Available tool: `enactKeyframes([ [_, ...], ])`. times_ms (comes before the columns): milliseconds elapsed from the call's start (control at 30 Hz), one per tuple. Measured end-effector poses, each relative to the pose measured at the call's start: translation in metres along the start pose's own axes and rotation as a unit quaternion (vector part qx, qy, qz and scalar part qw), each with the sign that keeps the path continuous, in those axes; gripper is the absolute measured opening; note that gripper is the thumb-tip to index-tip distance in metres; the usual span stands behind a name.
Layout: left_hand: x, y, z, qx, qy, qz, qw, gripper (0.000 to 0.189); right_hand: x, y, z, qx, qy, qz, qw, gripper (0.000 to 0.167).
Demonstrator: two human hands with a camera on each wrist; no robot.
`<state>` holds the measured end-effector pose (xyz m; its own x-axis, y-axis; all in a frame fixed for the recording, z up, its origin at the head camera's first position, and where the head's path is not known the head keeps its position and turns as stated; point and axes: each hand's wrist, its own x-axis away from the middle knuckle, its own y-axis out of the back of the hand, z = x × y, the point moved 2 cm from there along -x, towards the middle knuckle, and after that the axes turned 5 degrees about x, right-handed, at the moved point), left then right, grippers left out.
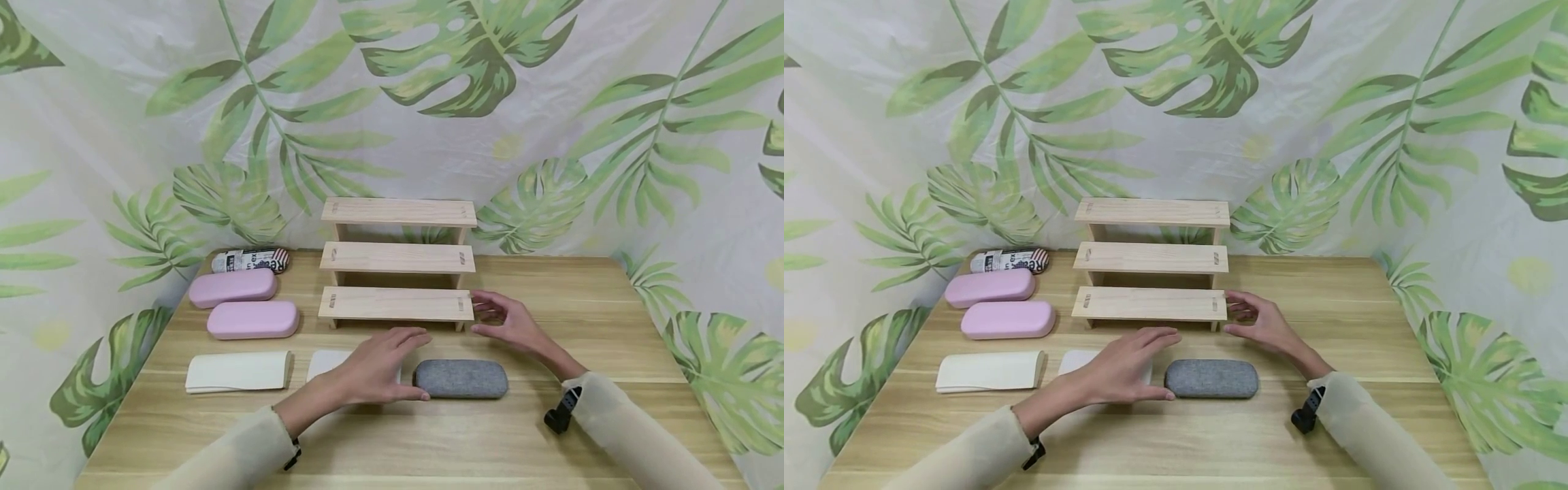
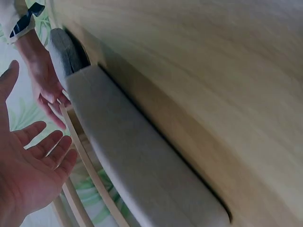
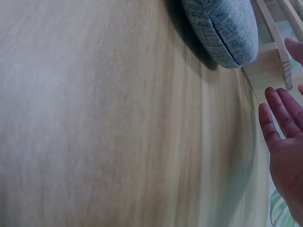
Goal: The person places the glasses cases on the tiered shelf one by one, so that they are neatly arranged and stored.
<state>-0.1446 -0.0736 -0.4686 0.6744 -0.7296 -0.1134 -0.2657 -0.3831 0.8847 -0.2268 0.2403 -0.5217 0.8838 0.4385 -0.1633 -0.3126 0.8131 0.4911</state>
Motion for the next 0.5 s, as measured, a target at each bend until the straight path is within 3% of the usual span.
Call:
enactKeyframes([
  [200,-0.008,-0.012,-0.006,0.005,0.014,0.015,0.9998,0.096,-0.003,-0.003,0.001,-0.004,-0.002,0.001,1.0000,0.065],
  [500,-0.016,-0.024,-0.011,-0.012,0.005,0.019,0.9998,0.093,-0.006,-0.005,0.002,-0.007,0.004,-0.002,1.0000,0.058],
])
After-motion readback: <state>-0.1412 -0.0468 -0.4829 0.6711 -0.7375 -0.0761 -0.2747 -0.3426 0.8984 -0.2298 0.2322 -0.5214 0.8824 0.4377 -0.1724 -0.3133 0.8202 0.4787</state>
